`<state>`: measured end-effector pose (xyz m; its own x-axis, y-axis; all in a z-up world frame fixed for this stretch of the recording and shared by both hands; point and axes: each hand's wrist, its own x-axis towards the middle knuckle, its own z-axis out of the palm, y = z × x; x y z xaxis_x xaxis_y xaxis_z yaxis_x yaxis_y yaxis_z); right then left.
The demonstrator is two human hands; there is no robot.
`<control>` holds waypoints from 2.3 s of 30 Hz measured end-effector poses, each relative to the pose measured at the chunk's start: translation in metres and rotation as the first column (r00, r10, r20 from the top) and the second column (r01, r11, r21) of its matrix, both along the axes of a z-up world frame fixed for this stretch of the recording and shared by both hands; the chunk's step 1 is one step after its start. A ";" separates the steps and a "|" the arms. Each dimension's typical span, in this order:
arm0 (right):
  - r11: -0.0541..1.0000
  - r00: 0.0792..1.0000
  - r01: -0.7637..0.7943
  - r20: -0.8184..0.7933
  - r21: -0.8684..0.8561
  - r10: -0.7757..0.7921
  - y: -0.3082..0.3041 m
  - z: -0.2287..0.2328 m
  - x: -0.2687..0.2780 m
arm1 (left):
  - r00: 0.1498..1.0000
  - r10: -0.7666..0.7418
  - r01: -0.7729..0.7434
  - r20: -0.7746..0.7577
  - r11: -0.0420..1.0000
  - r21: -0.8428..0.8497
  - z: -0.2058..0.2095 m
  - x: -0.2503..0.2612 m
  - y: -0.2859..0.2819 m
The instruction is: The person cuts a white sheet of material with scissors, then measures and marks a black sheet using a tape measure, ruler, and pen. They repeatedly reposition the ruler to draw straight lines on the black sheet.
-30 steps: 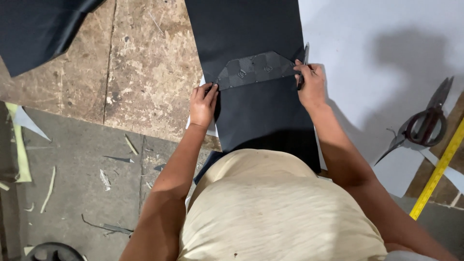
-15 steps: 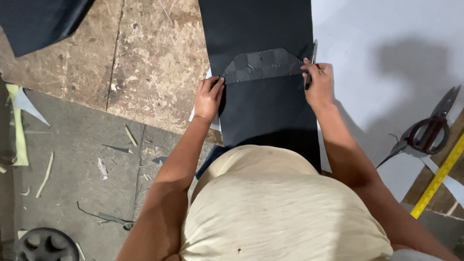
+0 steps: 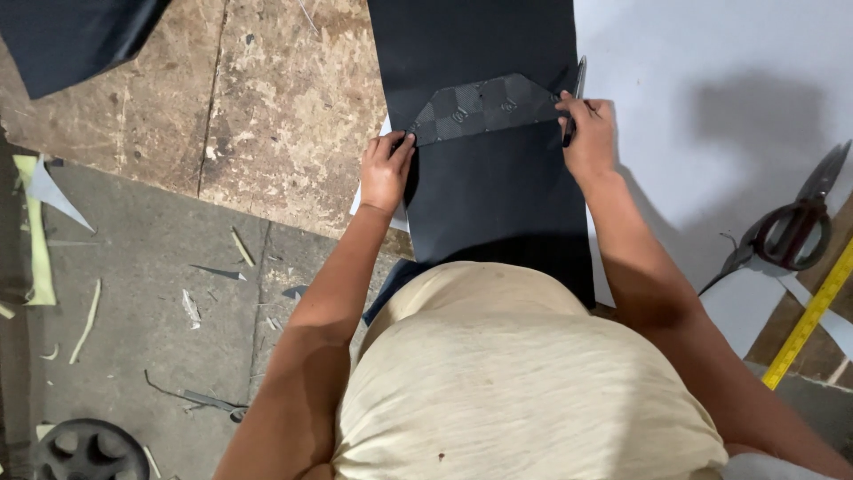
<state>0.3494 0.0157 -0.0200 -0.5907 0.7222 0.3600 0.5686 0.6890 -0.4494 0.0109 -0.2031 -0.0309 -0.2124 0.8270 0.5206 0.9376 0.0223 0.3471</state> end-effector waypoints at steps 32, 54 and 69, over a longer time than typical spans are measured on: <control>0.999 0.999 0.043 0.018 -0.016 -0.043 -0.012 0.018 -0.005 | 0.998 0.055 -0.059 -0.027 0.981 -0.183 0.047 0.037 0.005; 1.000 1.000 0.025 -0.003 -0.001 -0.025 -0.010 0.010 -0.002 | 0.978 -0.198 0.132 -0.067 0.832 -0.538 0.029 0.097 0.047; 1.000 1.000 0.022 0.019 -0.008 -0.022 -0.006 0.019 -0.002 | 0.980 -0.200 0.168 0.023 0.751 -0.638 0.037 0.097 0.053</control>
